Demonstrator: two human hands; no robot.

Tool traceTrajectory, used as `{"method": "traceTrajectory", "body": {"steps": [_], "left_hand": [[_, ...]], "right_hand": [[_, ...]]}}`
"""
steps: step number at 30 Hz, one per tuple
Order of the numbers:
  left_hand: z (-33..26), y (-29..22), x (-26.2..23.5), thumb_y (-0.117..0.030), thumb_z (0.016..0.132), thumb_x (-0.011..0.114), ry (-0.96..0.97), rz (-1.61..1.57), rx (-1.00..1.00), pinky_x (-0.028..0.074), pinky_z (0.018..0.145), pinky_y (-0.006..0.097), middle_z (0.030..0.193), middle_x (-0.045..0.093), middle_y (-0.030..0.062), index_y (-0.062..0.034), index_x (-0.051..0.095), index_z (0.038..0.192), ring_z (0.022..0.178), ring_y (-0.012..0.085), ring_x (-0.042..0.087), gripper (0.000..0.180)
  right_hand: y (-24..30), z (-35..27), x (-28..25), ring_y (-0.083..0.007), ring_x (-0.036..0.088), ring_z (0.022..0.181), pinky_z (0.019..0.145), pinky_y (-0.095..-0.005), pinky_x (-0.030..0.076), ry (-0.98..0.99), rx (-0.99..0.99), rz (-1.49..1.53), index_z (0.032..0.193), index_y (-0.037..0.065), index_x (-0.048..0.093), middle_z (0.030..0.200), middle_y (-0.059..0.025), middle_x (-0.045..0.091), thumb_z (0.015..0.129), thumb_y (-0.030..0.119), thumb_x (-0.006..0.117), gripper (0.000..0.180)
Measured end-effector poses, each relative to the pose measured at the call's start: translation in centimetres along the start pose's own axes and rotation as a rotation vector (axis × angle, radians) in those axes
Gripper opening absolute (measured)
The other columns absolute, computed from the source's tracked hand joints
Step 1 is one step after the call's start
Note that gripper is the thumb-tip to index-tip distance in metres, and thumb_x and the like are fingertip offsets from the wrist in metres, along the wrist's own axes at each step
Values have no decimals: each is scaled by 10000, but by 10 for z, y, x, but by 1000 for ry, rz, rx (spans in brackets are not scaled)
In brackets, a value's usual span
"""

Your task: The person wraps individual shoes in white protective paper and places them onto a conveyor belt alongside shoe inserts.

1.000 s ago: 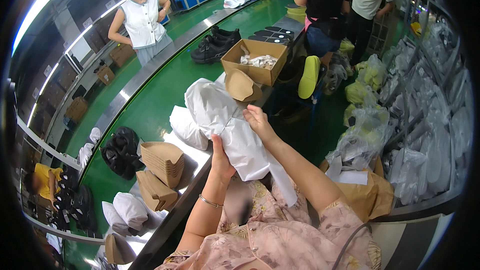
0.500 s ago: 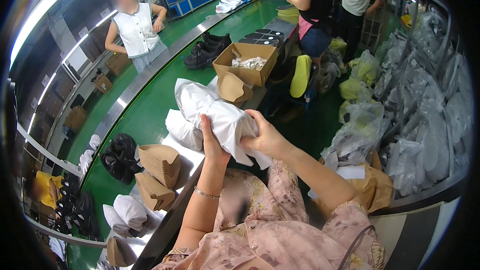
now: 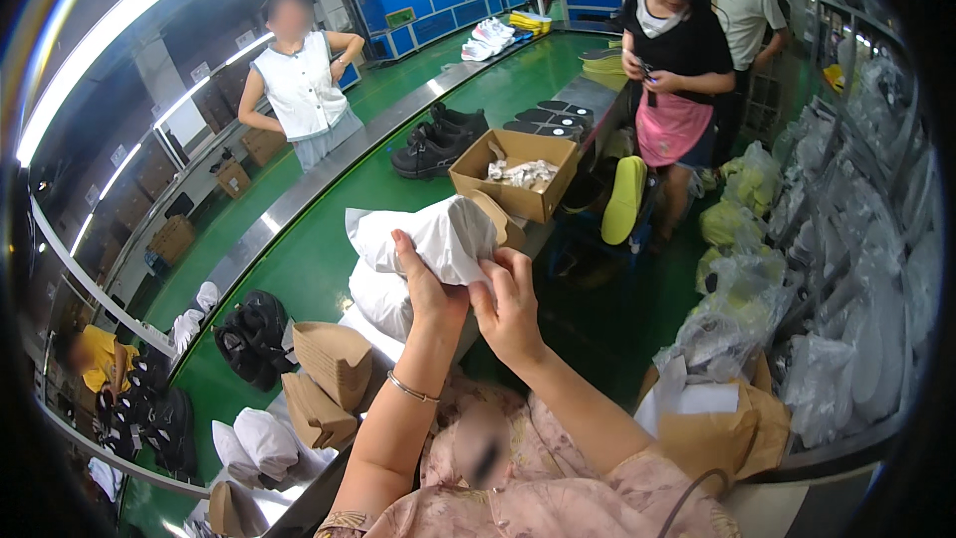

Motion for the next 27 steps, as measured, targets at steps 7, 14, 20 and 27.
{"method": "traceTrajectory", "body": {"steps": [7, 14, 20, 27], "left_hand": [[96, -1, 5, -664, 754, 512, -35, 124, 26, 382, 944, 389, 1152, 543, 37, -121, 448, 1209, 1075, 217, 506, 711], [197, -2, -3, -645, 731, 561, -49, 203, 36, 407, 928, 362, 1148, 533, 41, -102, 433, 1214, 1080, 206, 510, 738], [241, -19, 19, -648, 765, 521, -175, 94, 39, 425, 911, 366, 1143, 541, 56, -93, 431, 1217, 1074, 215, 518, 721], [243, -18, 56, -629, 765, 518, -175, 171, -53, 394, 951, 378, 1207, 509, 66, -75, 392, 1270, 1118, 224, 500, 760]], "right_hand": [[-112, 37, 71, -84, 526, 667, 631, -217, 421, -337, 705, 650, 849, 5, 577, 783, -2, 573, 815, -25, 565, 47], [-191, 92, 134, -130, 555, 704, 659, -249, 470, -86, 1294, 1428, 932, -10, 534, 818, -44, 578, 829, -1, 533, 104], [-192, 146, 142, -119, 570, 700, 629, -248, 470, -70, 1291, 1242, 918, 12, 560, 798, -44, 599, 838, 8, 528, 86], [-220, 164, 128, -87, 509, 717, 637, -207, 423, 71, 1306, 691, 805, 47, 476, 753, 1, 514, 753, 48, 647, 179]]}}
Point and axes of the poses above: each hand's wrist, its own z-axis towards the middle knuckle, its own x-axis out of the palm, y = z × x, the point moved 5 cm from there along z, towards the middle knuckle
